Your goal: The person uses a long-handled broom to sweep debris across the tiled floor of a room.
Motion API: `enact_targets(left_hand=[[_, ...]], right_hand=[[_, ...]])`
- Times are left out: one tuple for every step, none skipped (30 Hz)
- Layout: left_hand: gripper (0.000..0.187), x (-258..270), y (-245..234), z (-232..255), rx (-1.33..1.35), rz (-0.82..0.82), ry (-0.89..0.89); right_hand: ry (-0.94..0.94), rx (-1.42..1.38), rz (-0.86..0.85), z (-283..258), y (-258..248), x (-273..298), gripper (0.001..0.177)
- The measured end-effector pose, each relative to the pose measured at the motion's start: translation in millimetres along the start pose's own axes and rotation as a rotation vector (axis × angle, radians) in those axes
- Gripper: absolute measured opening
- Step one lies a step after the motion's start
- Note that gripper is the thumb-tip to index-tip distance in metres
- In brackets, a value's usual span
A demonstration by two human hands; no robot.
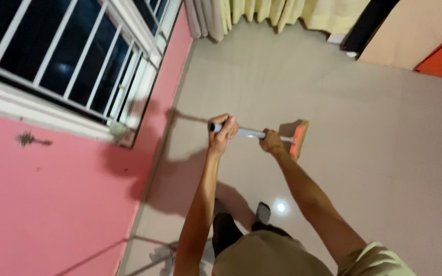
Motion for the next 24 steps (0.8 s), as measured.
enact_targets(left_hand=[[0.046,-6.0,-4.8,4.9,0.004,-0.003,0.004],[0.046,-11.2,-9.6,9.9,0.007,-0.006,0.008],[0.046,-12.5,-16.2,14.0,0.01,-0.002,0.001],[0.046,-19.9,-24.3,20.8,-0.03,-0.007,0.008],[0.046,-23.0,-33.0,27.2,-0.066,-0.007,0.0],[0.047,-23.3,-40.7,33.4,-0.101,-0.009,-0.007],[0.047,-27.9,-48.1,40.0,-0.116,0.008,-0.011],[0.048,-29.1,-55.2,47.7,-0.131,0.025,-0.015],[0.048,-34.4,-65.2,60.9,-0.156,0.047,-0.007],[0.048,-40.4,-74.2,75.6,-0.184,0.05,0.01],[0.047,-43.3,-80.2,87.4,-0.206,0.051,0.016],[0.047,-47.8,-85.5,98.5,-0.229,0.052,0.022],[0.047,-50.1,-88.4,106.0,-0.245,0.05,0.021],[0.048,-53.2,-90.3,113.4,-0.261,0.047,0.019],[0.049,-54.7,-89.7,121.4,-0.278,0.05,0.019],[0.049,-53.9,-85.6,130.9,-0.328,0.034,0.053],[0.049,-54.5,-81.7,142.3,-0.381,0.015,0.093],[0.048,-54.9,-76.2,153.6,-0.433,-0.004,0.132],[0.047,-59.8,-68.1,163.2,-0.483,-0.026,0.149],[0.045,-64.6,-59.9,171.0,-0.533,-0.047,0.165],[0.044,-63.4,-53.7,174.0,-0.582,-0.063,0.167],[0.043,-66.4,-51.4,174.4,-0.524,-0.06,0.145],[0.042,-74.1,-49.2,172.3,-0.464,-0.061,0.125],[0.041,-79.8,-48.0,168.0,-0.403,-0.063,0.104]], right_hand=[[-0.024,0.007,0.038,-9.0,5.2,-7.4,0.021],[-0.047,0.015,0.077,-16.0,8.1,-19.0,0.019],[-0.057,-0.009,0.086,-22.3,15.4,-28.7,0.02],[-0.066,-0.033,0.095,-29.3,23.7,-41.9,0.022],[-0.064,-0.06,0.094,-39.3,36.8,-43.8,0.023],[-0.023,-0.077,0.046,-51.7,54.8,-47.3,0.021],[0.002,-0.084,0.012,-62.7,66.0,-67.2,0.02],[0.028,-0.092,-0.022,-71.4,73.5,-82.2,0.019],[-0.014,-0.088,0.026,-86.7,76.7,-98.5,0.019],[-0.055,-0.085,0.075,-103.4,80.9,-109.3,0.02],[-0.084,-0.081,0.12,-113.8,82.0,-115.3,0.02],[-0.061,-0.095,0.074,-120.4,85.7,-130.1,0.021],[-0.029,-0.106,0.022,-126.4,90.9,-139.9,0.022],[0.002,-0.118,-0.03,-130.2,92.9,-147.5,0.022],[-0.049,-0.086,-0.02,-136.0,86.1,-153.3,0.024],[-0.099,-0.054,-0.01,-143.5,76.8,-157.7,0.026],[-0.153,-0.022,0.006,-154.7,65.6,-162.2,0.028],[-0.108,-0.065,-0.003,-162.5,54.9,-159.8,0.031],[-0.065,-0.104,-0.005,-167.4,38.5,-159.0,0.035],[-0.022,-0.143,-0.006,-170.8,22.1,-160.0,0.039],[-0.014,-0.136,-0.01,-174.7,10.9,-158.7,0.037],[-0.007,-0.128,-0.015,-174.2,0.7,-160.8,0.036],[0.003,-0.117,-0.014,-169.2,-8.5,-161.0,0.035],[-0.028,-0.093,0.006,-165.0,-15.3,-157.8,0.034]])
Point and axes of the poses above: each hand's wrist, its own x-axis away from the middle knuckle, its own y-axis out of the palm, z = x × y, the point moved 5 cm from there along -x, towards the middle knuckle, and after that the axes turned 14 degrees about -y, right-handed, at the moved point
